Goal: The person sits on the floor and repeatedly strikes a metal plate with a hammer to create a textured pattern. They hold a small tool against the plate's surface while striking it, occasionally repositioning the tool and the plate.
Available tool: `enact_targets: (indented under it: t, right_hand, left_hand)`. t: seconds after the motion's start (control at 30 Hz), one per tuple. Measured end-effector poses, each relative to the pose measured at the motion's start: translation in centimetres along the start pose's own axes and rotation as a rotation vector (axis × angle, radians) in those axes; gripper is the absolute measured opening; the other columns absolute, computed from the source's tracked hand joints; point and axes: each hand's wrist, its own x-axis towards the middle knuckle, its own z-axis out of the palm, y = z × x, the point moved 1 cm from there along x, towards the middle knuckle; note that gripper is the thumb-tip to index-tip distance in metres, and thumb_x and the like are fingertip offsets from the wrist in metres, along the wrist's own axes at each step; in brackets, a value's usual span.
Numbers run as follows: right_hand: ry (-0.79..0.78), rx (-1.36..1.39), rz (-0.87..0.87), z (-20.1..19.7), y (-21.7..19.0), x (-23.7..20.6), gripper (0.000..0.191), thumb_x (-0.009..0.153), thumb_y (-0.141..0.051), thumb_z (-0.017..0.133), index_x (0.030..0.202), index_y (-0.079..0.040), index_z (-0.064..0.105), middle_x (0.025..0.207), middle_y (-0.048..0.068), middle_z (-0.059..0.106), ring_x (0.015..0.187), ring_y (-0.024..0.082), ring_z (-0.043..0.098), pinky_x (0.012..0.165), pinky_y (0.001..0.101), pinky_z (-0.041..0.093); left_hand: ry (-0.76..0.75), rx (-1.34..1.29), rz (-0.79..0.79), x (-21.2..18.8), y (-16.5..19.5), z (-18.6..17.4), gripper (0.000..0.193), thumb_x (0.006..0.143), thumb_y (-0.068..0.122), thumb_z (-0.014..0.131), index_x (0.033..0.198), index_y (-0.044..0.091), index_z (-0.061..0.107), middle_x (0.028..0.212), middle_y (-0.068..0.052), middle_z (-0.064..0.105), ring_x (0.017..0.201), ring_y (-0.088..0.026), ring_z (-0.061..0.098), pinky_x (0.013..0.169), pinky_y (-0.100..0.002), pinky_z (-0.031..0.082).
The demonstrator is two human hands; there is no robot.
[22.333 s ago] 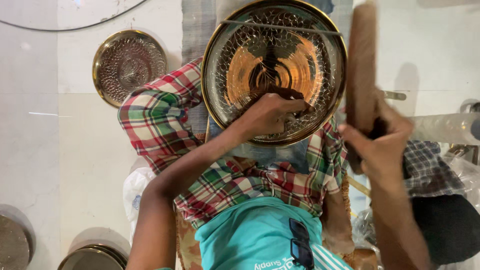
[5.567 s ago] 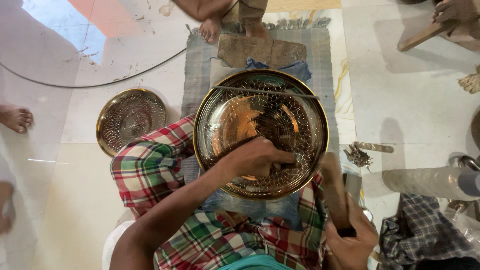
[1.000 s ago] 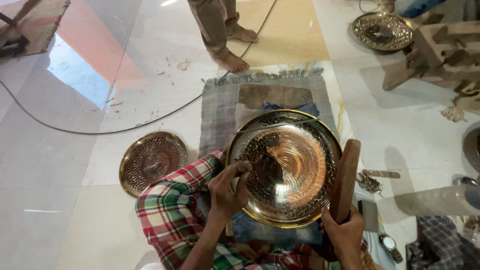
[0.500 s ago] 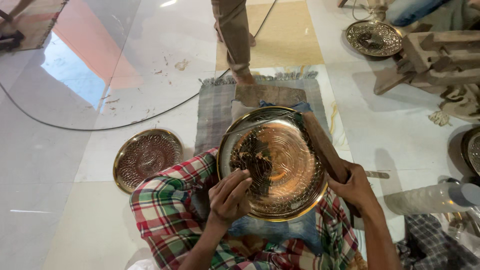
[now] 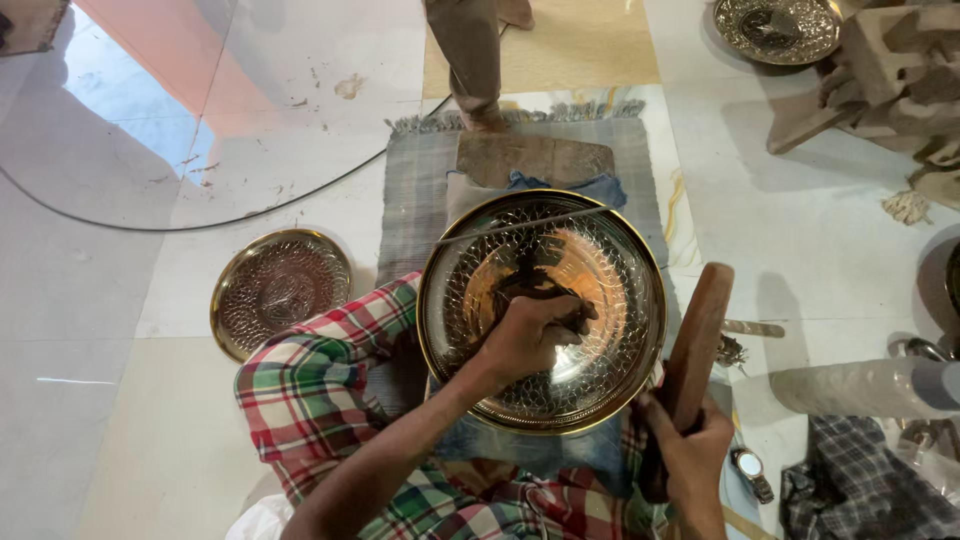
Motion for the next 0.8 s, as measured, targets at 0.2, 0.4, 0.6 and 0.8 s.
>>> enact_targets:
  t: [0.2, 0.4, 0.6, 0.8]
  right_hand:
    - [-0.011, 0.053, -0.189, -0.1, 1.9, -5.4, 0.054, 0.076, 0.001, 0.076, 0.128, 0.008, 0.064, 0.118, 0.014, 0.072, 0.104, 0.016, 0.069, 0.091, 0.0299, 0.054]
    - [0.054, -0.147, -0.300, -1.0, 2.0, -6.2, 0.070, 0.072, 0.005, 0.075, 0.140, 0.009, 0.057, 0.121, 0.015, 0.071, 0.108, 0.017, 0.067, 0.095, 0.0290, 0.052]
    - [-0.036, -0.014, -0.318, -1.4, 0.6, -5.2, 0.071, 0.075, 0.006, 0.073, 0.144, 0.008, 0.054, 0.123, 0.013, 0.069, 0.110, 0.015, 0.065, 0.097, 0.0281, 0.051]
    - [-0.019, -0.095, -0.253, -1.7, -1.2, -5.8, 0.075, 0.073, 0.010, 0.072, 0.146, 0.010, 0.054, 0.123, 0.016, 0.070, 0.107, 0.017, 0.066, 0.094, 0.0286, 0.052]
  left_hand:
    - [-0.146, 0.193, 0.072, 1.3, 0.6, -1.5, 0.045, 0.076, -0.012, 0.070, 0.119, 0.001, 0.070, 0.099, -0.018, 0.076, 0.082, -0.021, 0.078, 0.069, -0.033, 0.058]
    - [-0.330, 0.225, 0.116, 2.2, 0.7, -1.7, 0.048, 0.076, -0.012, 0.071, 0.121, 0.007, 0.072, 0.100, -0.012, 0.078, 0.088, -0.023, 0.080, 0.075, -0.034, 0.061]
    - [-0.406, 0.245, 0.230, 3.0, 0.8, -1.9, 0.043, 0.079, -0.008, 0.071, 0.119, 0.008, 0.072, 0.101, -0.012, 0.078, 0.087, -0.023, 0.078, 0.074, -0.035, 0.060]
    - [-0.464, 0.277, 0.232, 3.4, -0.1, -1.8, 0.042, 0.081, -0.004, 0.071, 0.121, 0.008, 0.071, 0.090, -0.011, 0.078, 0.079, -0.022, 0.077, 0.069, -0.035, 0.058]
